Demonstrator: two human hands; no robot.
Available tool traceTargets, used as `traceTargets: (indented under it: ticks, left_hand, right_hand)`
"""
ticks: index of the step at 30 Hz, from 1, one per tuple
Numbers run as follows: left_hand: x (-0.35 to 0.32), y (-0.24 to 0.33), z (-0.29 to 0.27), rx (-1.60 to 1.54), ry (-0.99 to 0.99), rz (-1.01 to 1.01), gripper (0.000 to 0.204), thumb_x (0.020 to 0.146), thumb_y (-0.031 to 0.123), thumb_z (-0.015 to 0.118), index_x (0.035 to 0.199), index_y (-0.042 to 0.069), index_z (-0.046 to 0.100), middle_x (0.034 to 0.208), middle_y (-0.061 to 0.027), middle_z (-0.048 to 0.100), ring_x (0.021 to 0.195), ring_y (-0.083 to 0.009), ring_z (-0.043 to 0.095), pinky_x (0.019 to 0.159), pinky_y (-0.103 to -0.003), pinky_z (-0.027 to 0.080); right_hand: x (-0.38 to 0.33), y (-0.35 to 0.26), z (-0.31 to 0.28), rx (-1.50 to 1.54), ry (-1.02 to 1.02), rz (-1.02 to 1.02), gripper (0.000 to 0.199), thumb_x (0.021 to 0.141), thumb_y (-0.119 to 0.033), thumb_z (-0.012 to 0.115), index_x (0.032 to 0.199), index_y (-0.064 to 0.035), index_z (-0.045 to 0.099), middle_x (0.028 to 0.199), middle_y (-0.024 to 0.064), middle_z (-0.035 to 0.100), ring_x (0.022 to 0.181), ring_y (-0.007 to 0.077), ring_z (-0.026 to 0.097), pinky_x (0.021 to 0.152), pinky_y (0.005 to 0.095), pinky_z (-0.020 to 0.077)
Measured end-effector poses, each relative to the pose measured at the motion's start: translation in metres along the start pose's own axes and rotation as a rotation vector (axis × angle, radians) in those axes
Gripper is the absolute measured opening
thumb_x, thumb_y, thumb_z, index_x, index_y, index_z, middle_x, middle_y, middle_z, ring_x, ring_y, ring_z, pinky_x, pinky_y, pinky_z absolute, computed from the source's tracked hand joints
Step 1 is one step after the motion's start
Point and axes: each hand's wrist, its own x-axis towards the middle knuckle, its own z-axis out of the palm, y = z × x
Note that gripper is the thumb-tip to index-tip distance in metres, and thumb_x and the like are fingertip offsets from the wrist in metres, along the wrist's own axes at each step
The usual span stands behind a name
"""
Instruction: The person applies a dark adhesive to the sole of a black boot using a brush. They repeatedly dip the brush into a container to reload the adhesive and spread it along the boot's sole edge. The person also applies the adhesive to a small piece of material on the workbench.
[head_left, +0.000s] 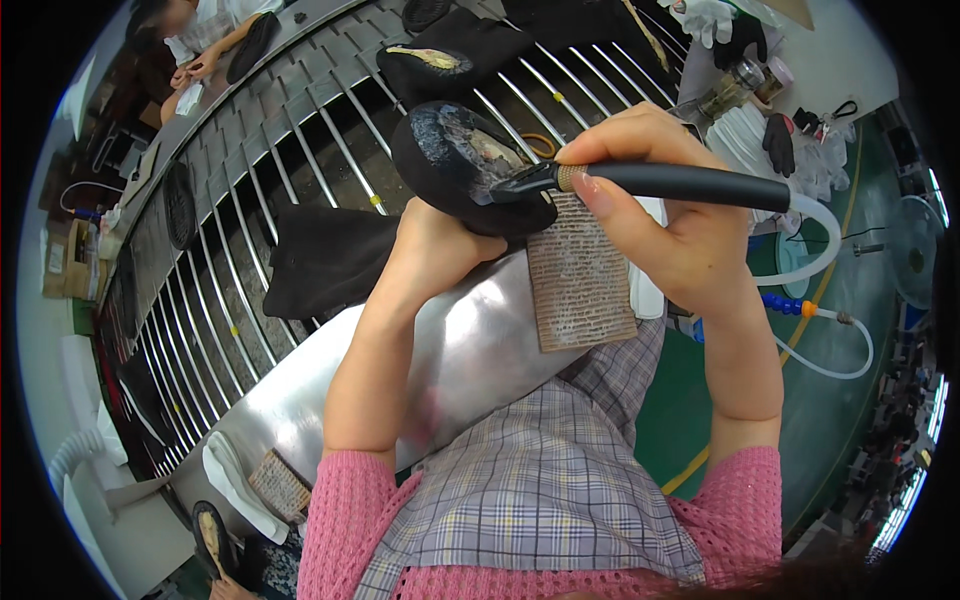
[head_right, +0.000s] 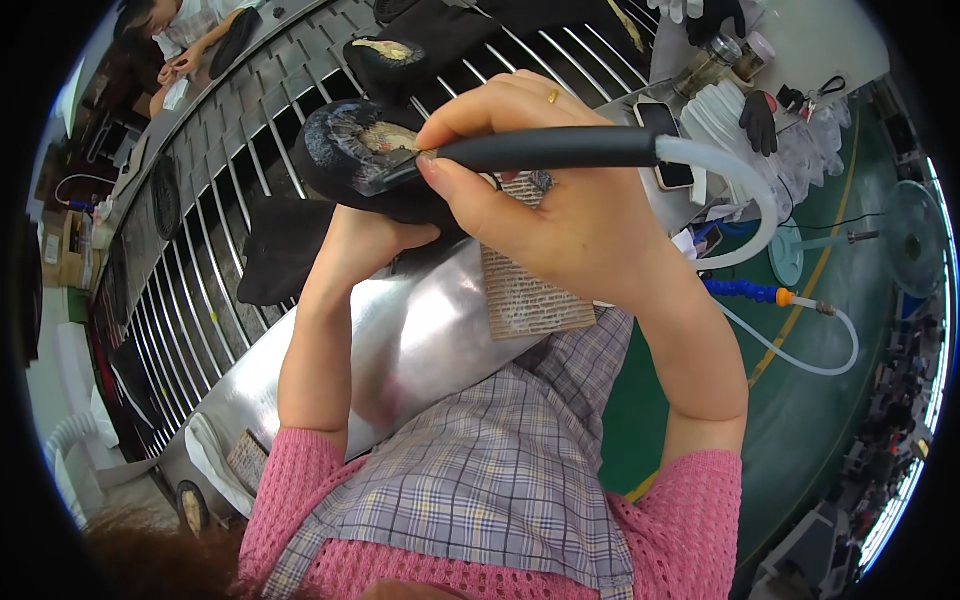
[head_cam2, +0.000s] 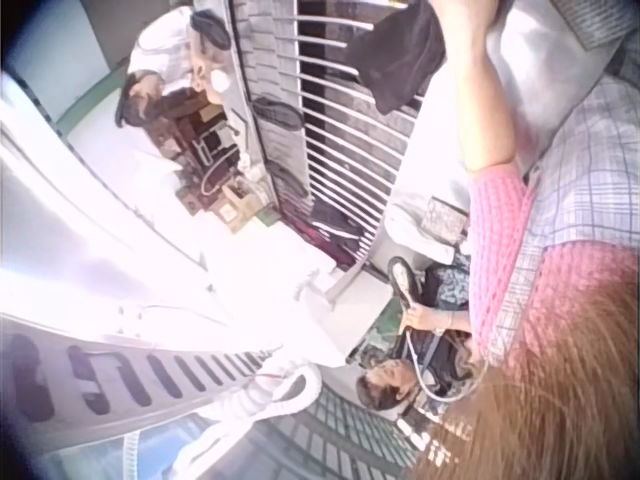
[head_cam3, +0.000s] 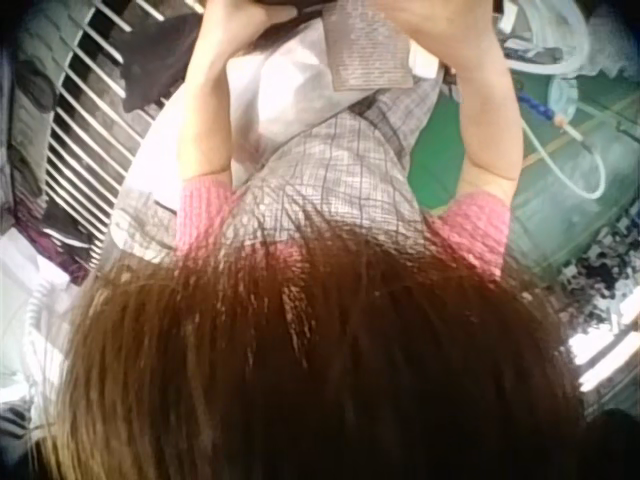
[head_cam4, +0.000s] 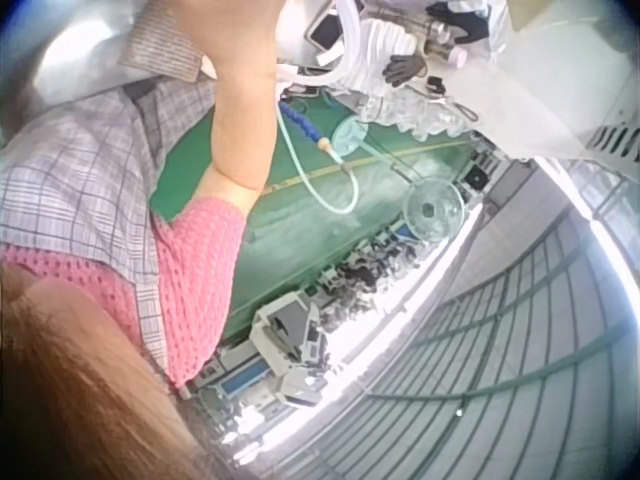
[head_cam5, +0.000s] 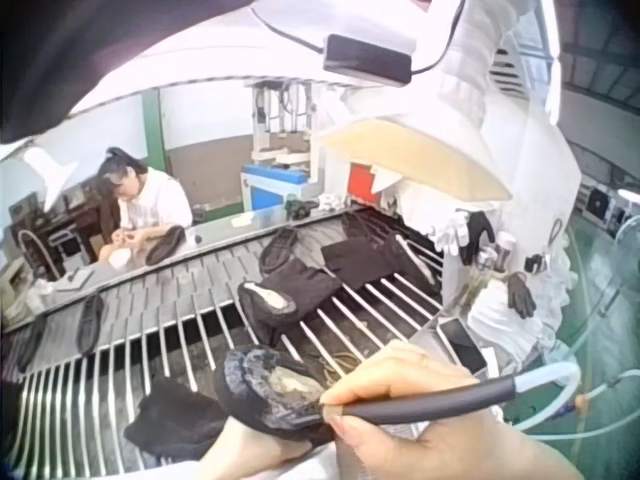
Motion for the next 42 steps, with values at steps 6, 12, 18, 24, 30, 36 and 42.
traceTargets:
  ticks: [6, 12, 18, 24, 30, 36, 42]
  left_hand:
    - [0.005, -0.004, -0.001, 0.048, -0.015, -0.059, 0.051, 0.058, -0.004, 0.076, 0.107, -0.001, 0.063, 0.1, -0.0094, 0.068, 0.094, -0.0201, 0.064, 0.084, -0.032, 0.05]
    - [-0.003, -0.008, 0.006, 0.023, -0.002, -0.045, 0.047, 0.059, -0.005, 0.077, 0.103, -0.001, 0.064, 0.097, -0.0101, 0.068, 0.091, -0.0211, 0.064, 0.082, -0.033, 0.051]
    - [-0.03, -0.011, 0.024, 0.174, -0.002, 0.095, 0.041, 0.073, 0.005, 0.077, 0.112, 0.006, 0.063, 0.106, -0.007, 0.064, 0.098, -0.0231, 0.06, 0.088, -0.036, 0.048]
    - [-0.042, -0.003, 0.041, 0.025, 0.002, 0.024, 0.04, 0.077, 0.004, 0.074, 0.114, 0.003, 0.06, 0.108, -0.0082, 0.065, 0.096, -0.0186, 0.062, 0.086, -0.031, 0.05]
    - [-0.043, -0.025, 0.039, -0.193, -0.04, 0.004, 0.03, 0.085, 0.01, 0.072, 0.112, 0.005, 0.06, 0.102, -0.0034, 0.062, 0.095, -0.0131, 0.059, 0.08, -0.028, 0.052]
    - [-0.032, -0.017, 0.038, -0.039, -0.039, -0.019, 0.031, 0.077, 0.004, 0.074, 0.106, 0.006, 0.062, 0.09, 0.0002, 0.061, 0.082, -0.0102, 0.059, 0.067, -0.026, 0.05]
    - [-0.029, -0.019, 0.036, 0.015, -0.021, -0.09, 0.039, 0.071, 0.001, 0.077, 0.108, 0.006, 0.064, 0.094, -0.0012, 0.062, 0.084, -0.0131, 0.058, 0.073, -0.029, 0.05]
  right_hand:
    - [-0.021, 0.041, -0.003, 0.153, -0.023, 0.194, 0.015, 0.082, -0.006, 0.065, 0.096, -0.0022, 0.066, 0.09, 0.0049, 0.062, 0.082, 0.0135, 0.058, 0.076, 0.0276, 0.0453]
    - [-0.042, 0.055, 0.003, 0.438, 0.191, 0.429, 0.014, 0.088, -0.008, 0.065, 0.099, 0.0005, 0.065, 0.092, 0.0047, 0.065, 0.083, 0.0096, 0.059, 0.074, 0.0223, 0.0461]
    - [-0.059, 0.037, 0.038, 0.579, 0.424, 0.556, 0.02, 0.091, -0.017, 0.067, 0.095, 0.0021, 0.067, 0.083, 0.0037, 0.066, 0.072, 0.0067, 0.06, 0.063, 0.0196, 0.0466]
    - [-0.052, 0.013, 0.046, 0.454, 0.454, 0.49, 0.019, 0.091, -0.018, 0.068, 0.09, 0.0002, 0.068, 0.076, 0.0042, 0.065, 0.065, 0.0065, 0.057, 0.057, 0.0206, 0.0444]
    - [-0.052, -0.004, 0.028, 0.592, 0.158, 0.391, 0.014, 0.093, -0.009, 0.061, 0.102, 0.0022, 0.064, 0.09, 0.0053, 0.064, 0.075, 0.0072, 0.059, 0.064, 0.0192, 0.0461]
    - [-0.029, 0.012, 0.003, 0.795, -0.041, 0.417, 0.012, 0.085, 0.0, 0.061, 0.097, 0.0025, 0.066, 0.091, 0.0063, 0.062, 0.082, 0.01, 0.057, 0.074, 0.0228, 0.0453]
    - [-0.014, 0.051, -0.024, 0.549, -0.217, 0.411, 0.016, 0.079, -0.009, 0.062, 0.091, 0.0, 0.068, 0.079, 0.0047, 0.065, 0.079, 0.0112, 0.062, 0.07, 0.0248, 0.0488]
